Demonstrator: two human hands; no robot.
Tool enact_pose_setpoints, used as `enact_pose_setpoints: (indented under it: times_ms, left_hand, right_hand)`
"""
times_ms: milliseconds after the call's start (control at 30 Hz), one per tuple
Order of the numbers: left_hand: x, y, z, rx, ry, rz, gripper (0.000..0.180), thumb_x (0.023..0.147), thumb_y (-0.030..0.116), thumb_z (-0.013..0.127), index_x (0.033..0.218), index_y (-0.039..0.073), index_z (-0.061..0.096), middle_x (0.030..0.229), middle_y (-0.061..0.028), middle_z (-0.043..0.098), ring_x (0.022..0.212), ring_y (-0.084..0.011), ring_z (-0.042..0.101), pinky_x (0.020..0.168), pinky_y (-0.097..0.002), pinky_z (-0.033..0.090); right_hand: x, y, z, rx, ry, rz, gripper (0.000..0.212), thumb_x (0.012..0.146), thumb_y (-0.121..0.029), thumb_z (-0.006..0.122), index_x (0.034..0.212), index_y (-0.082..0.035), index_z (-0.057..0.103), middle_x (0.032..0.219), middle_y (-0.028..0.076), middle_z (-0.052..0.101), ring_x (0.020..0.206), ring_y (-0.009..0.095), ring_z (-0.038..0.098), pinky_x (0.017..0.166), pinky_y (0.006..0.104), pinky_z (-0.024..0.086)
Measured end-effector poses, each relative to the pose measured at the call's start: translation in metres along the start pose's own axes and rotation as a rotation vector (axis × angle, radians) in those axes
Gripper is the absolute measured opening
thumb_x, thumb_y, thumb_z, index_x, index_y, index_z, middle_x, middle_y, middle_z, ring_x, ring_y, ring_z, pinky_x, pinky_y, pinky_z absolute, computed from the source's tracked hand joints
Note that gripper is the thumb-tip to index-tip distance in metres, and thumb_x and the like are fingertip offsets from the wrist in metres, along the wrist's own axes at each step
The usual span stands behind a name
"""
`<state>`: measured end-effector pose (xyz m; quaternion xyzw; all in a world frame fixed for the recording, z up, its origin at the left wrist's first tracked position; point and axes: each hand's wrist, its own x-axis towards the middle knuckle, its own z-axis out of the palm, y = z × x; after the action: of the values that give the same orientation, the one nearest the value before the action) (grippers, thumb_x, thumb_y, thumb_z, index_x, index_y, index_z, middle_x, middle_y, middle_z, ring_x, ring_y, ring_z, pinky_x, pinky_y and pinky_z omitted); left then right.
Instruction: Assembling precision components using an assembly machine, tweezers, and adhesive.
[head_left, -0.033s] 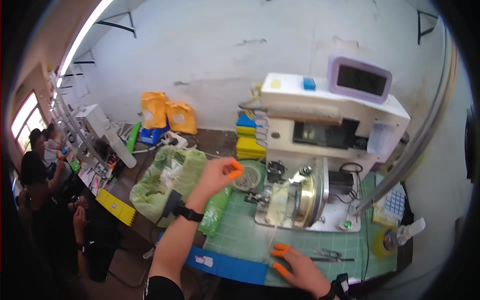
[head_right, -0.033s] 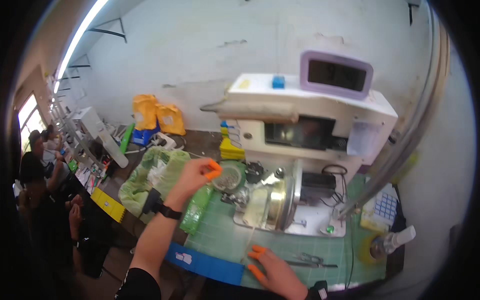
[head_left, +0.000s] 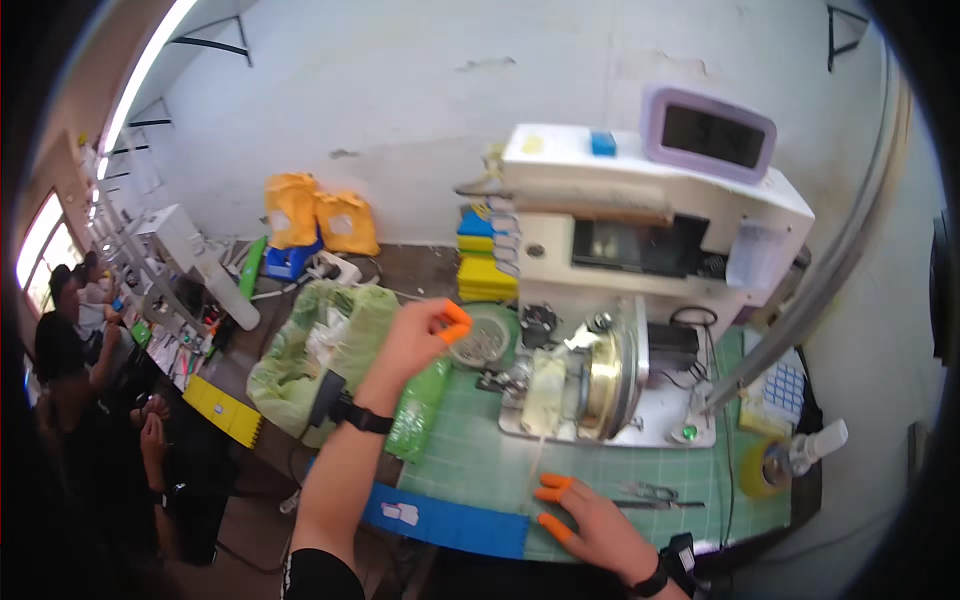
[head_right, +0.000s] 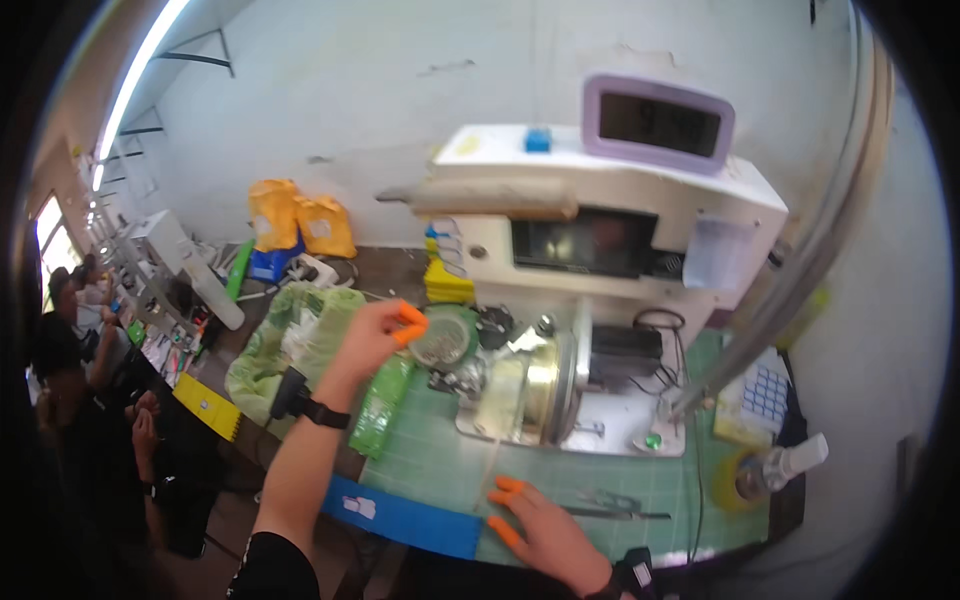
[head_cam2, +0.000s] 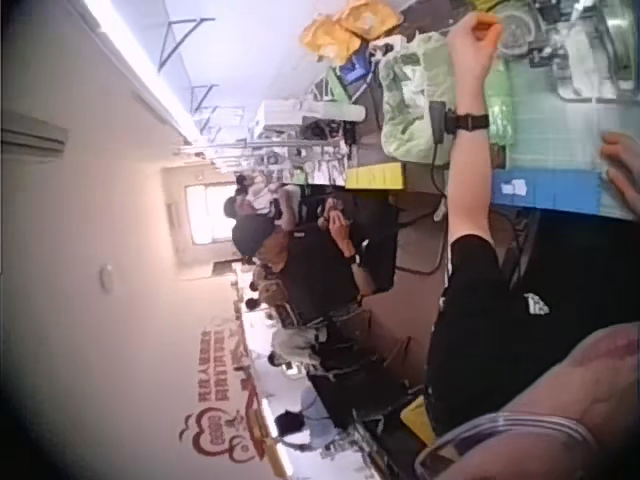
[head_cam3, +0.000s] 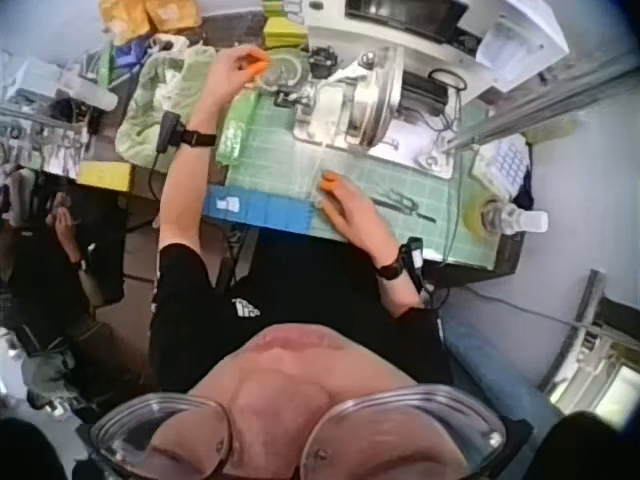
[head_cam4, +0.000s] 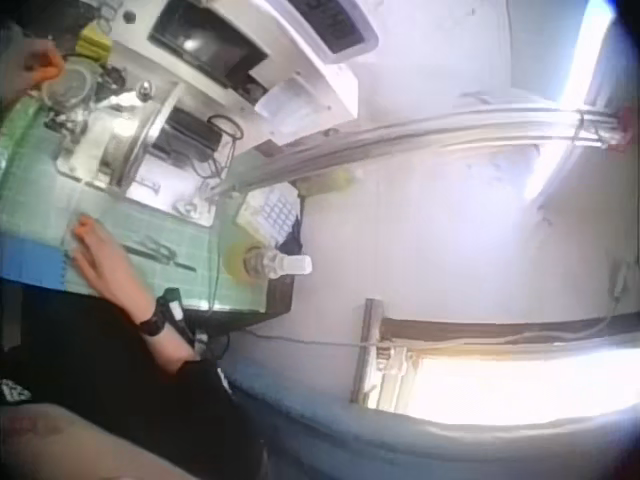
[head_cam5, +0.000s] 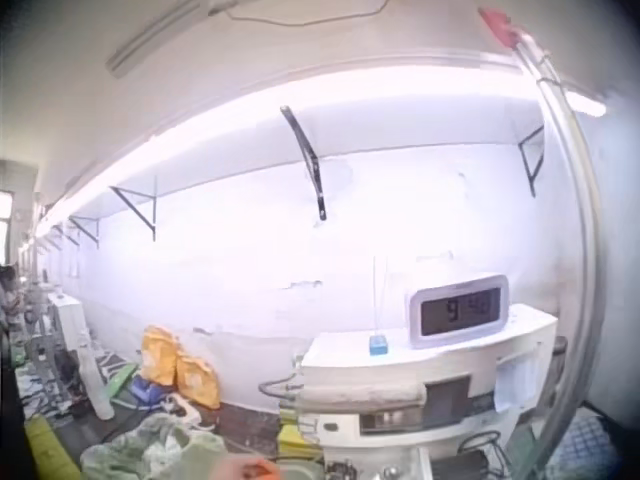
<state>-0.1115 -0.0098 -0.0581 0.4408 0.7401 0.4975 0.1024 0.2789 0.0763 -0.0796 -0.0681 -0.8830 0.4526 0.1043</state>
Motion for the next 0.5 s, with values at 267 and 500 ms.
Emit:
enact_pose_setpoints:
  times_ms: [267, 500]
  left_hand:
    - [0.011, 0.021, 0.004, -0.217, -0.069, -0.155, 0.012, 0.097, 0.004, 0.076, 0.109, 0.002, 0.076, 0.096, -0.0016, 0.076, 0.074, -0.0039, 0.065, 0.063, -0.0215, 0.052]
    - [0.004, 0.029, 0.016, -0.2, -0.086, -0.137, 0.014, 0.098, 0.003, 0.075, 0.111, -0.001, 0.072, 0.099, -0.0048, 0.077, 0.074, -0.0047, 0.065, 0.063, -0.0219, 0.053]
  right_hand:
    - [0.0, 0.008, -0.002, 0.019, 0.041, 0.018, 0.032, 0.1, -0.015, 0.072, 0.128, -0.001, 0.065, 0.141, 0.018, 0.062, 0.119, 0.042, 0.066, 0.097, 0.0441, 0.058]
    - [-0.003, 0.007, -0.001, 0.004, 0.045, 0.014, 0.032, 0.1, -0.014, 0.073, 0.129, -0.001, 0.065, 0.14, 0.018, 0.063, 0.118, 0.042, 0.066, 0.096, 0.0441, 0.058]
